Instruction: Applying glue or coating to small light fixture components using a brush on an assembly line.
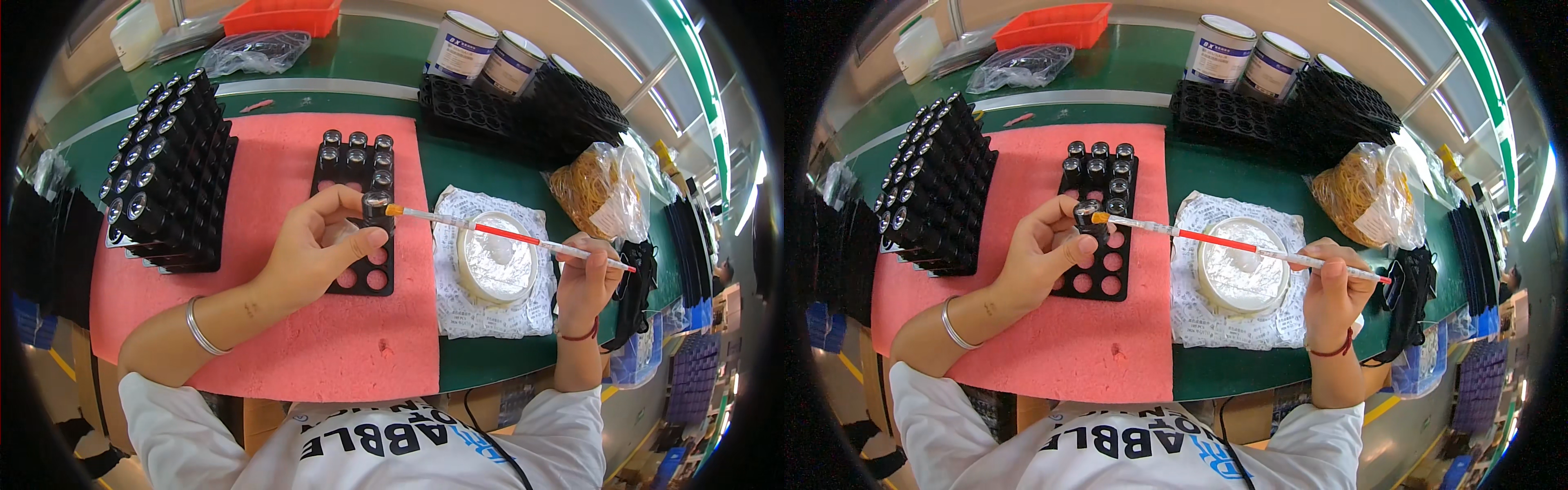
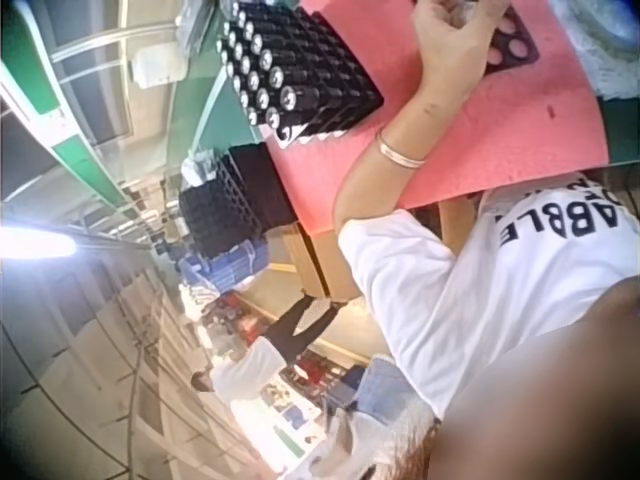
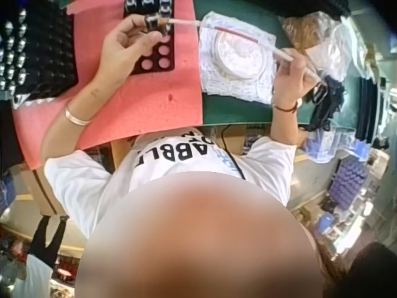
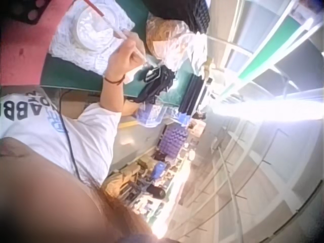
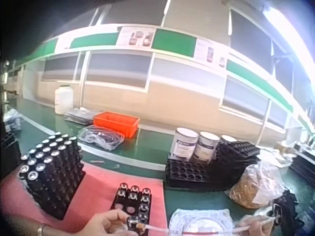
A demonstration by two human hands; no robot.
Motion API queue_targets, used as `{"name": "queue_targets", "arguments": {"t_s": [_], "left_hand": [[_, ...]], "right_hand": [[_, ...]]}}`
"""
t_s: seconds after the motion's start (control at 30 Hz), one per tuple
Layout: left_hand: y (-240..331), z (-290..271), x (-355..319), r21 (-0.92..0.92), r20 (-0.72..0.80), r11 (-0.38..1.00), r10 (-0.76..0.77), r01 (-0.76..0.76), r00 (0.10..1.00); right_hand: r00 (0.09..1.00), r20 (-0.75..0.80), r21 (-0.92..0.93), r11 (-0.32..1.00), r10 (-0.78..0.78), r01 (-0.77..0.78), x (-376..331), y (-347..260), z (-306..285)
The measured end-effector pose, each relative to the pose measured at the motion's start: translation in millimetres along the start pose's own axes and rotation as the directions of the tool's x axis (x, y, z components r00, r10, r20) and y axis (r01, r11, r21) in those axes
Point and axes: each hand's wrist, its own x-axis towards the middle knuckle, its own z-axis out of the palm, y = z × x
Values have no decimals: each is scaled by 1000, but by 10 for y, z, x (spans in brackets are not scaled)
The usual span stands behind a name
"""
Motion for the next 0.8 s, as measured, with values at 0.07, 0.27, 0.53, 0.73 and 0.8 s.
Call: {"name": "queue_targets", "arguments": {"t_s": [0.07, 0.27, 0.53, 0.73, 0.8], "left_hand": [[0, 1, -5, -10, 13, 1000, 5, -5, 1000], [62, -8, -19, 69, 73, 996, -60, 55, 996], [142, -6, -79, 133, 74, 991, 6, -16, 997], [889, 68, -290, 667, 159, 674, 289, -319, 944], [1099, 21, -352, 802, 274, 350, 506, -485, 818]], "right_hand": [[1000, -9, -4, 1000, -4, 4, -2, 1, -7], [1000, -12, -3, 1000, -15, 15, 12, -2, -34], [996, -69, -70, 996, -56, 51, 55, 12, -9], [990, -115, -88, 993, -87, 77, 68, -27, -34], [983, -158, -97, 992, -95, 80, 20, -34, -67]]}}
